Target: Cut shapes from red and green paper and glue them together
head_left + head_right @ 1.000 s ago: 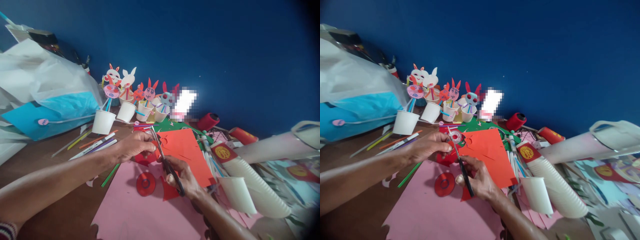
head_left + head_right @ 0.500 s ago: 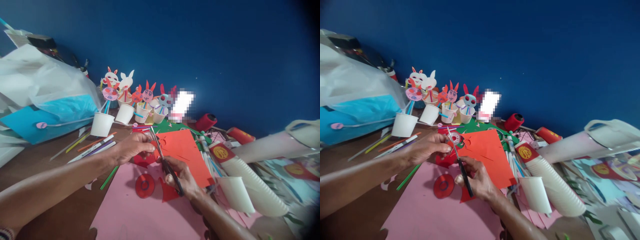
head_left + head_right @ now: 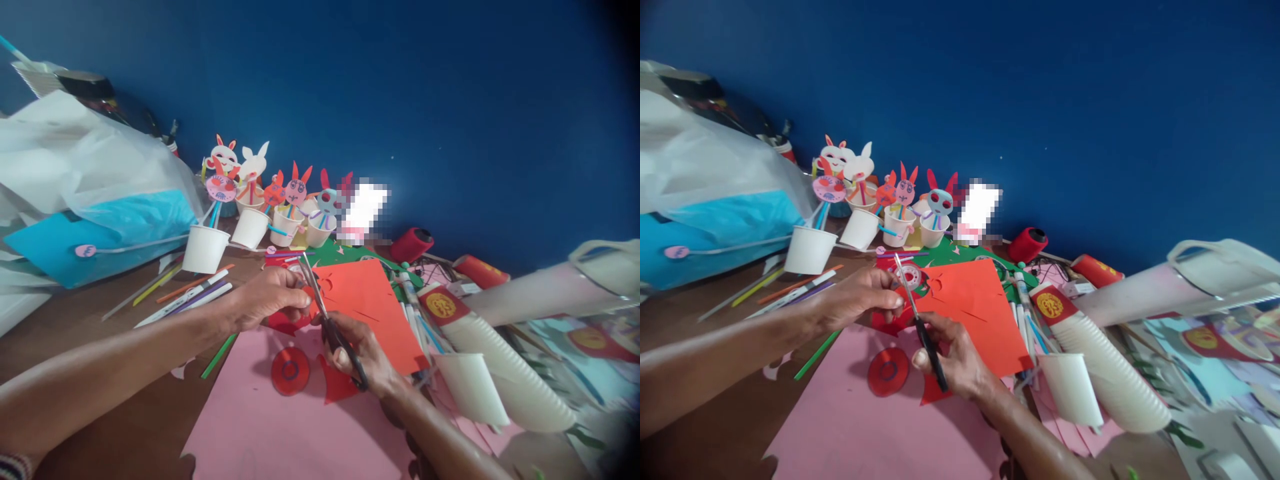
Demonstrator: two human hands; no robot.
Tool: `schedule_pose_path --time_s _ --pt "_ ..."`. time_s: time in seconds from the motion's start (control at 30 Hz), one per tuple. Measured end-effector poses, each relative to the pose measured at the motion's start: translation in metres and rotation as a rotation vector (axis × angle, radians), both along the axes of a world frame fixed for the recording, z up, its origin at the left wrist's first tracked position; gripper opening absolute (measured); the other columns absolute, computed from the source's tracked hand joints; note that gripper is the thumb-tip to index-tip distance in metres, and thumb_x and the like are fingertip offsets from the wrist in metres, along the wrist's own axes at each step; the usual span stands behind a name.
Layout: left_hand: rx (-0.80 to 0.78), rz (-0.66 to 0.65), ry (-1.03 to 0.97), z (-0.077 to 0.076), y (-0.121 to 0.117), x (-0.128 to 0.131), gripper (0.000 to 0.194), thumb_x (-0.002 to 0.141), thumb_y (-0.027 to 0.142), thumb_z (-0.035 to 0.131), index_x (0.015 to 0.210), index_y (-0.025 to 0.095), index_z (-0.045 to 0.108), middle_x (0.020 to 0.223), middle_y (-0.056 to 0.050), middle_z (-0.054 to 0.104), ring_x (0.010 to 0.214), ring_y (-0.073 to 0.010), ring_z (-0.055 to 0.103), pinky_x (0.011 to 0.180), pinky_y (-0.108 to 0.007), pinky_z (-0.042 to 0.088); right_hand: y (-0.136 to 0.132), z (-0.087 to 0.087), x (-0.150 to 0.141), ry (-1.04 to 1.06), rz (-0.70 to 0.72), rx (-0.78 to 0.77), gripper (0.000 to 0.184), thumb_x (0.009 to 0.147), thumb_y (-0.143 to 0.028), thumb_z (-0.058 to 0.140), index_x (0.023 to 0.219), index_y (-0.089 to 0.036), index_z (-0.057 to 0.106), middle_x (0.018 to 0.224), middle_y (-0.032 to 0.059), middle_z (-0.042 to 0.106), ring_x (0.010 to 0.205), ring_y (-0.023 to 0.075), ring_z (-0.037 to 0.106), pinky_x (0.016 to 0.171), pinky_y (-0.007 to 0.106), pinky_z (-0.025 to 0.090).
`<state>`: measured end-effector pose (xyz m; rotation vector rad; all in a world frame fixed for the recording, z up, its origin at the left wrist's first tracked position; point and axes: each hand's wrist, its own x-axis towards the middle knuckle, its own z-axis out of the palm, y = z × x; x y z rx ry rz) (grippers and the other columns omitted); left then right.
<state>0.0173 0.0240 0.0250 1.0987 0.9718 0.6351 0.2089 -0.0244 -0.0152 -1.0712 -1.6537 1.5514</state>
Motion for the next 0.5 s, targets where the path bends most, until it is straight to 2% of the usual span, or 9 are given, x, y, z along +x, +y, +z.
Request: schedule_pose_path --time_s 0.23,0.5 --pt "0.029 0.017 0.046 -0.0020 0.0015 0.0003 0.006 0.064 0.015 0.056 0.059 0.012 0.056 0.052 0.001 0.056 0.048 -0.0075 0.050 0.053 -0.021 0.040 0.0007 0.0024 0.0001 -0.010 0.037 0.015 0.058 0.067 -0.058 0.057 0.104 -0.014 0.054 0.063 -0.0002 0.047 0.056 0.0114 0.041 0.053 0.024 0.037" --pt "0.134 0.001 0.092 -0.0079 0.0023 -0.0021 0.004 0.064 0.016 0.056 0.061 0.014 0.056 0.053 0.002 0.056 0.051 -0.0092 0.052 0.054 -0.022 0.039 0.0014 -0.0005 0.0001 -0.060 0.045 0.072 0.052 0.069 -0.056 0.055 0.102 -0.016 0.053 0.065 0.0000 0.048 0.057 0.0116 0.042 0.053 0.023 0.037"
